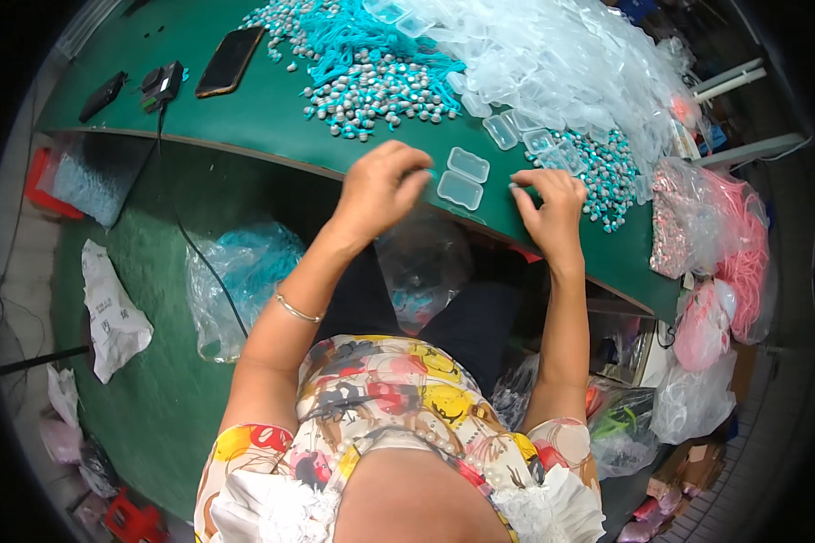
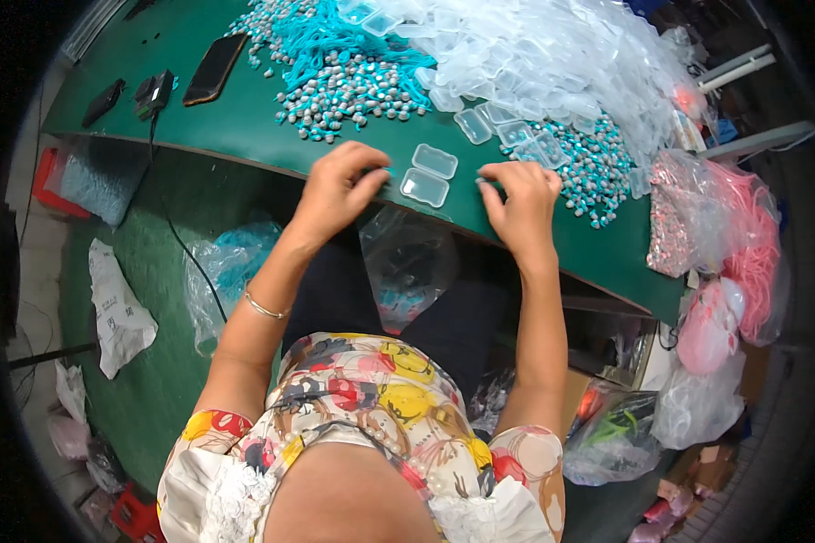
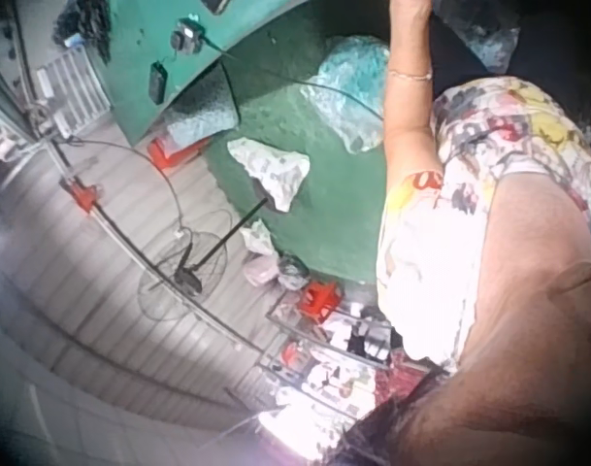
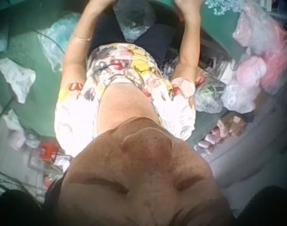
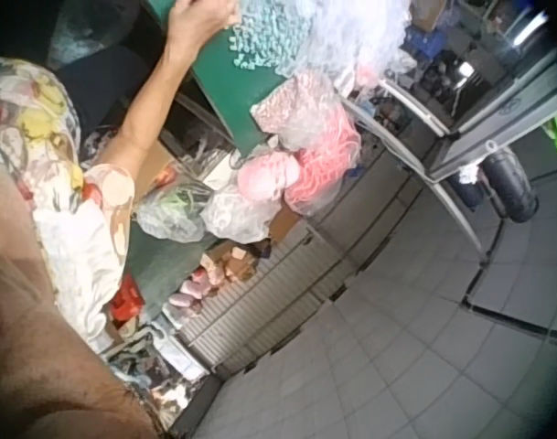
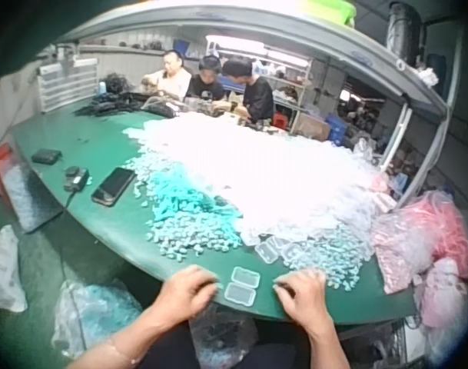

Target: The person sits at a green workbench and repeatedly picks up small teal and white beads, placing them into clear plastic containers. They close the containers and set them aside on the table. The process is repetitive and involves handling beads and containers by hand.

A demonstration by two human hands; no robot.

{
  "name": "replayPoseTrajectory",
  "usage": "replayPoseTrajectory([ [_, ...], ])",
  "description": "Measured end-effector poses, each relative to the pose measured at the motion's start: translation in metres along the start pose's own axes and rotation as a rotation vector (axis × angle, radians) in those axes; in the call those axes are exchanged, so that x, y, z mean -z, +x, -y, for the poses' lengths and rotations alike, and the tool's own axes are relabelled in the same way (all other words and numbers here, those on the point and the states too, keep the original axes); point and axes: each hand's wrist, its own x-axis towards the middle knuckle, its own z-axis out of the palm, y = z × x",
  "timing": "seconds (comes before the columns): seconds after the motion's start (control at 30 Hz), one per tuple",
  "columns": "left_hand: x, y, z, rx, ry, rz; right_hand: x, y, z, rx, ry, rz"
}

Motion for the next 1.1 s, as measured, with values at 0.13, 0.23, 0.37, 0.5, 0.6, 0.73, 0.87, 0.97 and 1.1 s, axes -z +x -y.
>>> replayPoseTrajectory([
  [0.13,-0.02,0.005,-0.009,-0.049,0.005,0.08,-0.009,0.005,0.027,0.158,0.185,0.086],
  [0.23,-0.026,0.006,-0.009,-0.062,0.136,0.096,-0.016,0.008,0.031,0.197,0.194,0.122],
  [0.37,-0.026,0.003,-0.007,-0.096,0.172,0.105,-0.023,0.01,0.031,0.234,0.19,0.157],
  [0.5,-0.023,0.0,-0.005,-0.126,0.16,0.118,-0.018,0.012,0.032,0.232,0.224,0.193],
  [0.6,-0.019,0.001,-0.007,-0.127,0.156,0.148,-0.02,0.012,0.026,0.202,0.264,0.191],
  [0.73,-0.016,0.003,-0.012,-0.15,0.178,0.154,-0.025,0.03,0.016,0.151,0.281,0.119],
  [0.87,-0.011,0.007,-0.009,-0.189,0.255,0.211,-0.044,0.078,0.014,0.232,0.112,-0.098],
  [0.97,-0.015,0.008,-0.002,-0.207,0.219,0.203,-0.059,0.119,0.02,0.305,-0.062,-0.198],
  [1.1,-0.016,0.005,0.002,-0.202,0.197,0.177,-0.091,0.166,0.014,0.35,-0.158,-0.097],
])
